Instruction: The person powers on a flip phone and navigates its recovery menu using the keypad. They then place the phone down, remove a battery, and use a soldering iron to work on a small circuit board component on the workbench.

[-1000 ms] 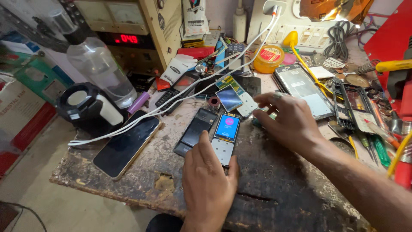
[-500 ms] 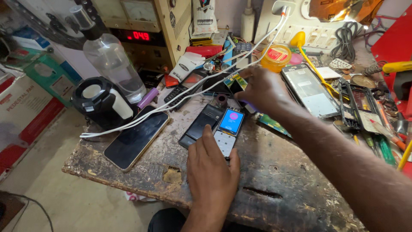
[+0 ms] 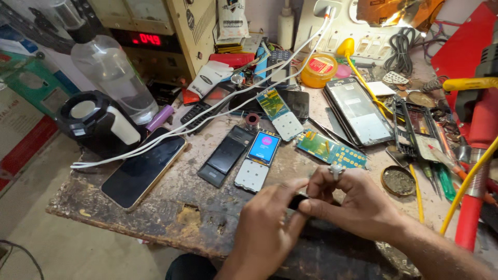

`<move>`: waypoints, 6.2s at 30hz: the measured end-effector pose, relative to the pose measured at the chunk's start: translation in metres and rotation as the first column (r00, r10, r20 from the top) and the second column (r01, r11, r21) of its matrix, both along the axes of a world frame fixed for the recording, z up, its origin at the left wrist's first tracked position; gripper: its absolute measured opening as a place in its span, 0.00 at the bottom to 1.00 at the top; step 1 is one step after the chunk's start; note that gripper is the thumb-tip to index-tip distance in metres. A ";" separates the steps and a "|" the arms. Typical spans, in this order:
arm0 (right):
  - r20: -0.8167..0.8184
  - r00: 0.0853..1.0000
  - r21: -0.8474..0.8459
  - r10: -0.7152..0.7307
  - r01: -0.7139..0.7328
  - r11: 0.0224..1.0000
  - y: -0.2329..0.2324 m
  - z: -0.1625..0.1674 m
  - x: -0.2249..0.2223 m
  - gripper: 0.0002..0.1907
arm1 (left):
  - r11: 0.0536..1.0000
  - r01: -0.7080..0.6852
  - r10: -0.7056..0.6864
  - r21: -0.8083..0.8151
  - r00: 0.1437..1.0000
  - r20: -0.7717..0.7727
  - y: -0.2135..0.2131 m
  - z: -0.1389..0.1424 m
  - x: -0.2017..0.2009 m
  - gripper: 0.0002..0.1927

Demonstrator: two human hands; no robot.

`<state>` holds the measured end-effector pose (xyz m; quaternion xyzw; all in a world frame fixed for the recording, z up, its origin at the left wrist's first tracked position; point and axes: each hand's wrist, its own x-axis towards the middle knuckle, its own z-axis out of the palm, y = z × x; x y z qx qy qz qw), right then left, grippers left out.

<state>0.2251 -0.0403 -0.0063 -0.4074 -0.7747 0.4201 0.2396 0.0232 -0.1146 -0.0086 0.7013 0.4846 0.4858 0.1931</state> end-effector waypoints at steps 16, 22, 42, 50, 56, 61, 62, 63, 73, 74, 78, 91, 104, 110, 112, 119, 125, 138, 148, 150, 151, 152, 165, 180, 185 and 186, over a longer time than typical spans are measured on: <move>0.650 0.624 0.226 -0.433 0.386 0.895 0.027 0.056 0.032 0.16 | 0.926 0.145 -0.032 -0.348 0.950 0.311 0.001 -0.003 -0.012 0.07; 0.662 0.654 0.093 -0.366 0.413 0.906 0.035 0.058 0.048 0.25 | 0.878 0.241 -0.002 -0.413 0.866 0.501 0.007 -0.004 -0.018 0.16; 0.752 0.538 0.192 -0.380 0.373 0.908 0.036 0.067 0.043 0.35 | 0.921 0.266 -0.122 -0.284 0.890 0.439 0.013 -0.007 -0.016 0.21; 0.724 0.547 0.194 -0.421 0.424 0.884 0.044 0.054 0.053 0.34 | 0.831 0.388 -0.037 -0.398 0.754 0.656 0.028 -0.015 -0.004 0.16; 0.643 0.632 0.152 -0.433 0.448 0.881 0.049 0.050 0.063 0.23 | 0.878 0.331 -0.071 -0.345 0.804 0.591 0.026 -0.020 -0.002 0.14; 0.438 0.812 0.111 -0.386 0.377 0.919 0.051 0.046 0.076 0.15 | 0.864 0.382 -0.062 -0.328 0.727 0.684 0.027 -0.021 -0.002 0.16; 0.334 0.874 0.085 -0.352 0.344 0.935 0.050 0.043 0.076 0.12 | 0.864 0.376 -0.051 -0.336 0.728 0.684 0.027 -0.021 -0.002 0.16; 0.222 0.923 0.064 -0.314 0.308 0.949 0.047 0.039 0.075 0.09 | 0.863 0.370 -0.040 -0.344 0.729 0.684 0.027 -0.020 -0.001 0.16; -0.128 0.981 -0.457 -0.148 0.074 0.886 0.013 0.006 0.017 0.12 | 0.879 0.339 -0.015 -0.336 0.722 0.691 0.022 -0.016 0.002 0.15; -0.131 0.980 -0.477 -0.152 0.072 0.876 0.010 0.008 0.015 0.12 | 0.881 0.340 -0.023 -0.330 0.727 0.686 0.021 -0.014 0.003 0.14; -0.090 0.974 -0.541 -0.208 0.127 0.832 0.006 0.010 0.011 0.10 | 0.895 0.231 -0.015 -0.381 0.871 0.491 0.015 0.001 0.007 0.15; -0.165 0.971 -0.451 -0.172 0.081 0.889 0.012 0.003 0.020 0.16 | 0.795 0.251 -0.060 -0.552 0.938 0.340 0.049 0.015 0.008 0.08; -0.189 0.960 -0.481 -0.206 0.092 0.872 0.005 0.007 0.022 0.17 | 0.729 0.433 -0.111 -0.530 0.839 0.533 0.041 0.002 0.007 0.07; -0.067 0.976 -0.505 -0.209 0.147 0.851 0.002 0.008 0.023 0.12 | 0.735 0.415 -0.151 -0.536 0.871 0.467 0.039 0.004 0.005 0.08; -0.089 0.975 -0.516 -0.204 0.130 0.846 0.002 0.008 0.024 0.12 | 0.737 0.413 -0.172 -0.535 0.880 0.442 0.038 0.004 0.005 0.08; -0.199 0.961 -0.530 -0.193 0.060 0.846 0.002 0.008 0.027 0.13 | 0.672 0.495 -0.130 -0.552 0.812 0.569 0.039 0.002 0.005 0.09; -0.178 0.966 -0.556 -0.189 0.060 0.829 0.002 0.006 0.028 0.12 | 0.708 0.442 -0.192 -0.551 0.871 0.452 0.036 0.007 0.001 0.08; -0.065 0.981 -0.407 -0.185 0.143 0.902 0.001 0.010 0.028 0.13 | 0.681 0.475 -0.224 -0.558 0.860 0.458 0.035 0.016 0.002 0.09; -0.139 0.948 -0.272 -0.285 0.240 0.932 0.009 0.000 0.027 0.08 | 0.964 0.153 -0.053 0.218 0.912 -0.407 0.014 0.014 0.013 0.07; -0.094 0.945 -0.277 -0.315 0.279 0.920 0.007 -0.003 0.026 0.13 | 0.978 0.137 -0.052 0.158 0.891 -0.451 0.010 0.011 0.017 0.07; -0.120 0.950 -0.251 -0.288 0.252 0.935 0.007 -0.004 0.026 0.15 | 0.982 0.117 -0.045 0.150 0.909 -0.414 0.008 0.009 0.018 0.08; -0.144 0.955 -0.224 -0.260 0.224 0.948 0.006 -0.004 0.025 0.17 | 0.985 0.096 -0.036 0.142 0.926 -0.376 0.007 0.008 0.018 0.09; 0.014 0.944 -0.079 -0.329 0.330 0.941 0.002 0.015 0.011 0.11 | 1.000 0.018 -0.016 0.008 0.980 -0.201 -0.003 0.002 0.012 0.16; 0.193 0.939 0.264 -0.284 0.229 0.937 -0.006 0.024 0.017 0.09 | 1.000 -0.005 0.008 0.011 0.959 -0.285 -0.001 0.005 0.014 0.16; 0.157 0.924 0.379 -0.347 0.268 0.886 -0.024 0.023 0.007 0.08 | 0.999 -0.033 0.029 -0.009 0.959 -0.281 0.000 0.006 0.013 0.18; 0.153 0.917 0.342 -0.368 0.300 0.890 -0.026 0.021 0.007 0.09 | 0.999 -0.031 0.026 -0.014 0.964 -0.266 0.000 0.006 0.014 0.19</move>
